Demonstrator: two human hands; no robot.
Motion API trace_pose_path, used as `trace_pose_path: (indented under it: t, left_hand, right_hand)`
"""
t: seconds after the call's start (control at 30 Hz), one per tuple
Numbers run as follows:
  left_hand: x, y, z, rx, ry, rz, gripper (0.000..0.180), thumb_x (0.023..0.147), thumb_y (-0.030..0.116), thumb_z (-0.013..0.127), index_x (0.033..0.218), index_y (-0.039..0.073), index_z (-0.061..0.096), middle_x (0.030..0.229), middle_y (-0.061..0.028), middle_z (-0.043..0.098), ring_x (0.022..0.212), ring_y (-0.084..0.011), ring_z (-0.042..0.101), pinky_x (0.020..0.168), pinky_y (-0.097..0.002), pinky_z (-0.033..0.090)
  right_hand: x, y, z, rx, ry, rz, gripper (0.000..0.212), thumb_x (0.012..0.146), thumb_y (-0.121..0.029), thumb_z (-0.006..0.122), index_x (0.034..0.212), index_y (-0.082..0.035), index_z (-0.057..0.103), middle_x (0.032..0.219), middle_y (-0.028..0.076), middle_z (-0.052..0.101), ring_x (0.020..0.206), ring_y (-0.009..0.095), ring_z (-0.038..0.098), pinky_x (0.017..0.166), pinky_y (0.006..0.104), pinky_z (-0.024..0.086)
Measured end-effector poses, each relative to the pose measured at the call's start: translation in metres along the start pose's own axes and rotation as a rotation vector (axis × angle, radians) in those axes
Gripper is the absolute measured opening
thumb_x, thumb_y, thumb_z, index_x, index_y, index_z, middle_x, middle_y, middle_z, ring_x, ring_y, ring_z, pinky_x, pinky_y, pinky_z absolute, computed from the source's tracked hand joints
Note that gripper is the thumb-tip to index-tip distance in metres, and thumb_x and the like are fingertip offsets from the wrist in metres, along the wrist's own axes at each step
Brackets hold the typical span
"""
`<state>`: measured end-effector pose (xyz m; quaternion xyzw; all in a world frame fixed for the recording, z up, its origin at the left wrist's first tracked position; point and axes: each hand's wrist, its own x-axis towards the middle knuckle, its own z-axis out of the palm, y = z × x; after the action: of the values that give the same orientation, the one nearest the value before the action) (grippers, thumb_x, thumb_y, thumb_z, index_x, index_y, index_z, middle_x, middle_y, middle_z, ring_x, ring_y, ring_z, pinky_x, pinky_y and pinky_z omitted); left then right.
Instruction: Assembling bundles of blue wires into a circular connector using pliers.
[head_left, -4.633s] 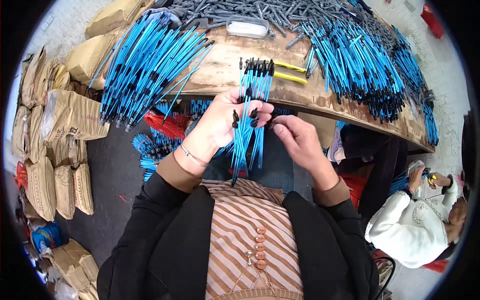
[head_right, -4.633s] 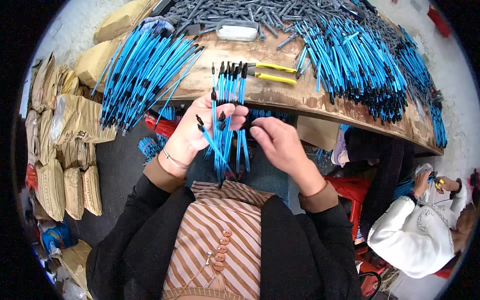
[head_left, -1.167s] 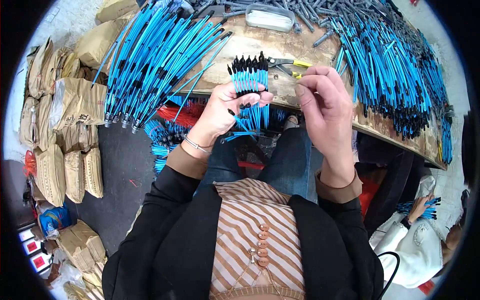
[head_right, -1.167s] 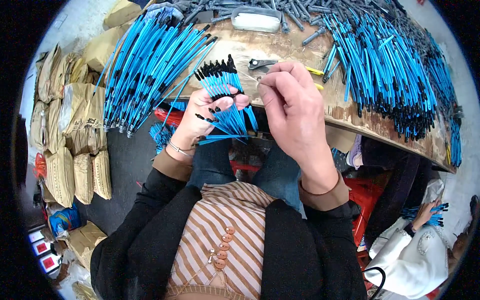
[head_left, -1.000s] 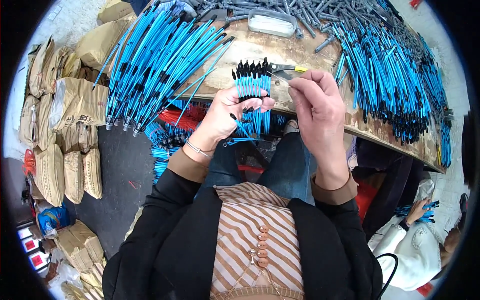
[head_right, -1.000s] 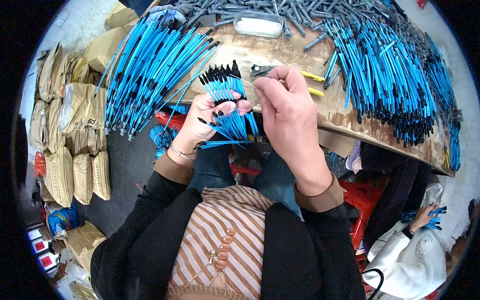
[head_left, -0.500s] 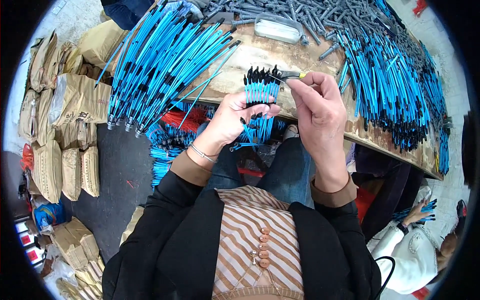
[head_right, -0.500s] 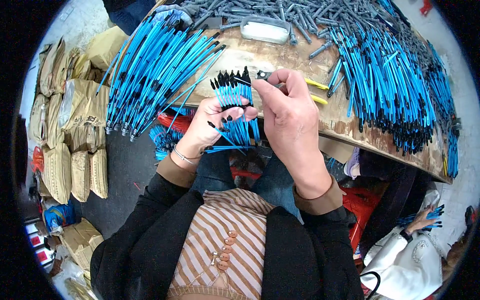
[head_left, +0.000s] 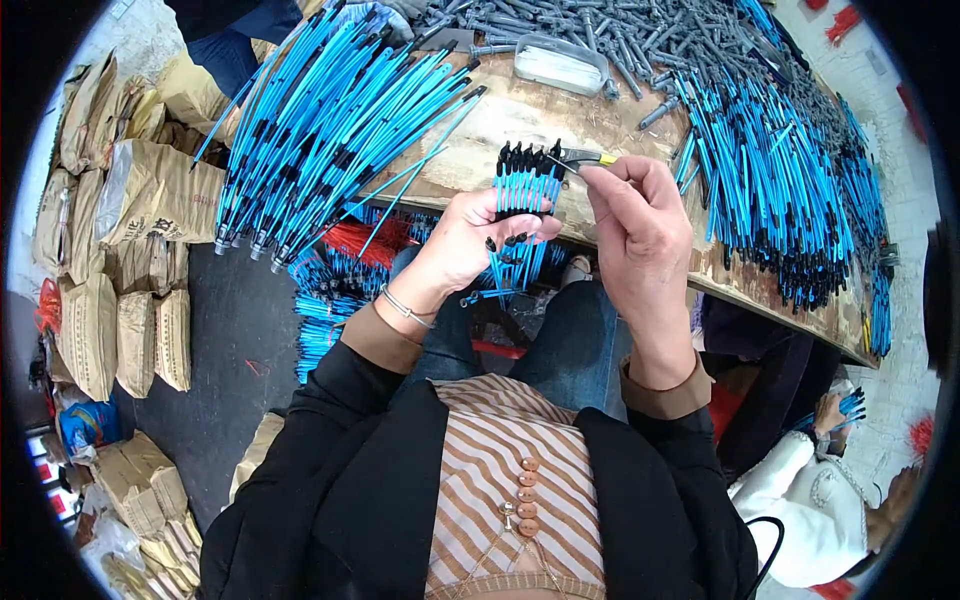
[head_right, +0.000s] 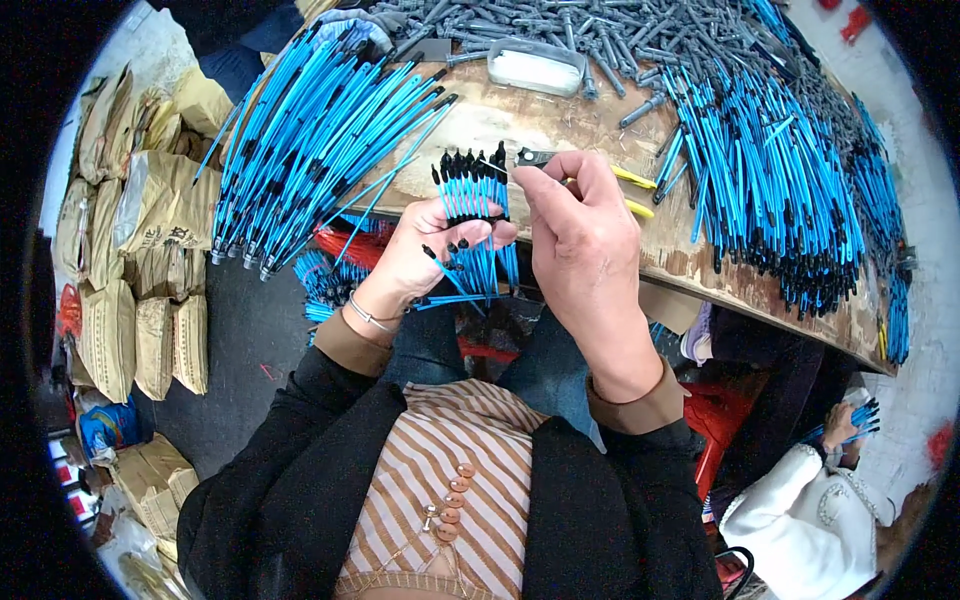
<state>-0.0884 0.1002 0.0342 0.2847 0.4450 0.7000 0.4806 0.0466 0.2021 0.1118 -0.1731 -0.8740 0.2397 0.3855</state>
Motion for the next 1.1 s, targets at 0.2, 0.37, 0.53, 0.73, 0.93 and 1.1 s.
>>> trace_pose_path:
  t: [0.2, 0.37, 0.53, 0.73, 0.93, 1.1]
  left_hand:
    - [-0.001, -0.001, 0.001, 0.001, -0.023, 0.014, 0.023, 0.082, -0.005, 0.058, 0.104, -0.002, 0.062, 0.086, -0.0136, 0.068, 0.080, -0.0198, 0.066, 0.074, -0.0255, 0.053]
    - [-0.001, -0.001, 0.002, -0.005, -0.048, 0.017, 0.023, 0.083, -0.006, 0.057, 0.105, -0.001, 0.062, 0.087, -0.0127, 0.068, 0.080, -0.0182, 0.066, 0.073, -0.0238, 0.053]
    - [0.000, 0.001, 0.000, -0.068, -0.064, 0.000, 0.023, 0.081, -0.003, 0.060, 0.105, -0.001, 0.062, 0.087, -0.0135, 0.067, 0.081, -0.0211, 0.067, 0.074, -0.0270, 0.054]
    - [0.000, 0.007, 0.000, -0.068, -0.082, -0.019, 0.021, 0.082, -0.004, 0.059, 0.103, 0.000, 0.062, 0.086, -0.0116, 0.067, 0.080, -0.0196, 0.066, 0.070, -0.0246, 0.053]
    - [0.001, 0.007, 0.000, -0.042, -0.081, -0.017, 0.020, 0.083, -0.006, 0.057, 0.101, 0.001, 0.063, 0.085, -0.0105, 0.067, 0.080, -0.0179, 0.066, 0.066, -0.0221, 0.051]
    - [0.002, 0.005, -0.001, -0.031, -0.075, -0.027, 0.024, 0.081, -0.001, 0.062, 0.105, -0.002, 0.061, 0.085, -0.0153, 0.067, 0.079, -0.0243, 0.068, 0.074, -0.0303, 0.056]
  right_hand:
    - [0.000, -0.002, 0.000, -0.017, -0.001, 0.025, 0.021, 0.079, 0.007, 0.060, 0.096, -0.002, 0.067, 0.089, 0.006, 0.054, 0.069, 0.013, 0.049, 0.057, 0.0229, 0.039]
    - [0.001, 0.002, 0.003, 0.014, 0.004, 0.036, 0.019, 0.080, 0.006, 0.059, 0.095, -0.002, 0.068, 0.088, 0.005, 0.054, 0.068, 0.013, 0.049, 0.057, 0.0226, 0.038]
    - [0.007, 0.012, 0.001, 0.140, -0.025, 0.043, 0.019, 0.077, 0.006, 0.059, 0.092, -0.002, 0.067, 0.084, 0.005, 0.054, 0.067, 0.015, 0.050, 0.058, 0.0240, 0.039]
    - [0.017, 0.019, -0.004, 0.135, -0.080, -0.046, 0.021, 0.073, 0.007, 0.059, 0.089, -0.003, 0.067, 0.081, 0.006, 0.055, 0.067, 0.018, 0.052, 0.059, 0.0264, 0.041]
    - [0.021, 0.019, -0.005, -0.009, -0.073, -0.149, 0.023, 0.070, 0.007, 0.058, 0.089, -0.004, 0.067, 0.080, 0.006, 0.053, 0.067, 0.019, 0.051, 0.059, 0.0279, 0.042]
    - [0.022, 0.015, -0.003, -0.148, -0.043, -0.246, 0.026, 0.069, 0.007, 0.058, 0.090, -0.005, 0.066, 0.080, 0.005, 0.052, 0.067, 0.020, 0.050, 0.058, 0.0291, 0.042]
